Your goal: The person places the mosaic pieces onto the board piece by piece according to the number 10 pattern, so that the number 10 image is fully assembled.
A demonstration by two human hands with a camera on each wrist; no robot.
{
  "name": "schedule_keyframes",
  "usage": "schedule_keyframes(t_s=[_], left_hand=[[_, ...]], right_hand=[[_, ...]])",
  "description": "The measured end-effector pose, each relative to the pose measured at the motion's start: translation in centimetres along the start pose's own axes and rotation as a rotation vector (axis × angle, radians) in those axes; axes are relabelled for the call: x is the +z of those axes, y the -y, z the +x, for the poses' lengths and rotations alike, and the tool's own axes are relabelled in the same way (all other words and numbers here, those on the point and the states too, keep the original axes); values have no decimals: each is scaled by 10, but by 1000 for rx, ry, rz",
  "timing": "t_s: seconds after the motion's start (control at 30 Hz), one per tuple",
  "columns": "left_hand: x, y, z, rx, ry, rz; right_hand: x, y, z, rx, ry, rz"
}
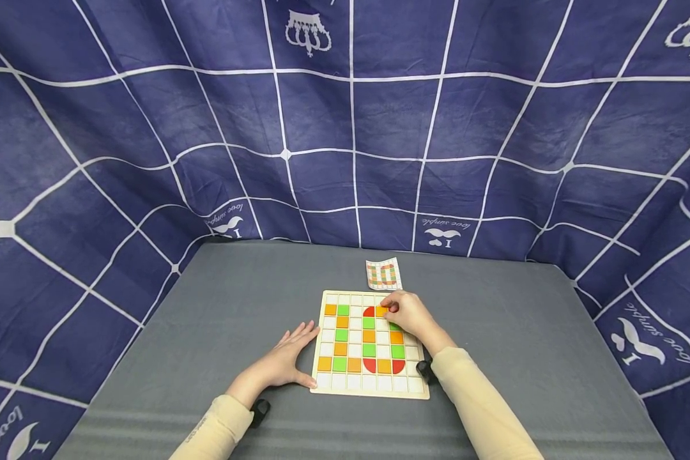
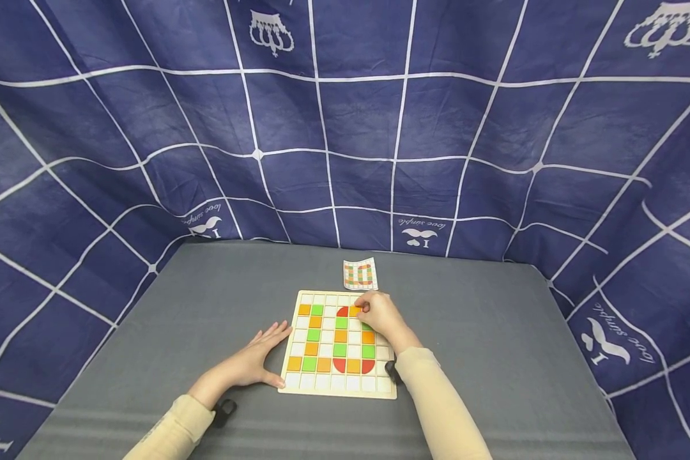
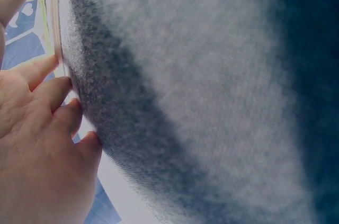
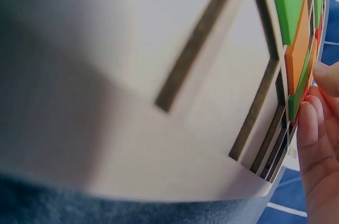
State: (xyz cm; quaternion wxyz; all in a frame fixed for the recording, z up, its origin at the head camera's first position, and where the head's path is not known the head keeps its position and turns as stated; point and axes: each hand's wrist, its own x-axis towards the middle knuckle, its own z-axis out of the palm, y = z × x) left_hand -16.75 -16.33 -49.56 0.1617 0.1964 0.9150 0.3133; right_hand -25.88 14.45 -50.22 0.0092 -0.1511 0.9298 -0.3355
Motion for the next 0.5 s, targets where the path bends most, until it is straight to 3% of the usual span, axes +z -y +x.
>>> schedule_keyframes(t_s=[0.27,0.5], left_hand=[[1,5,1,-7,-1,13],[2,7,2,-8,-1,6]], right_hand=[[1,5,-1,29,22,31],[-2,0,-7,142,-63,200]])
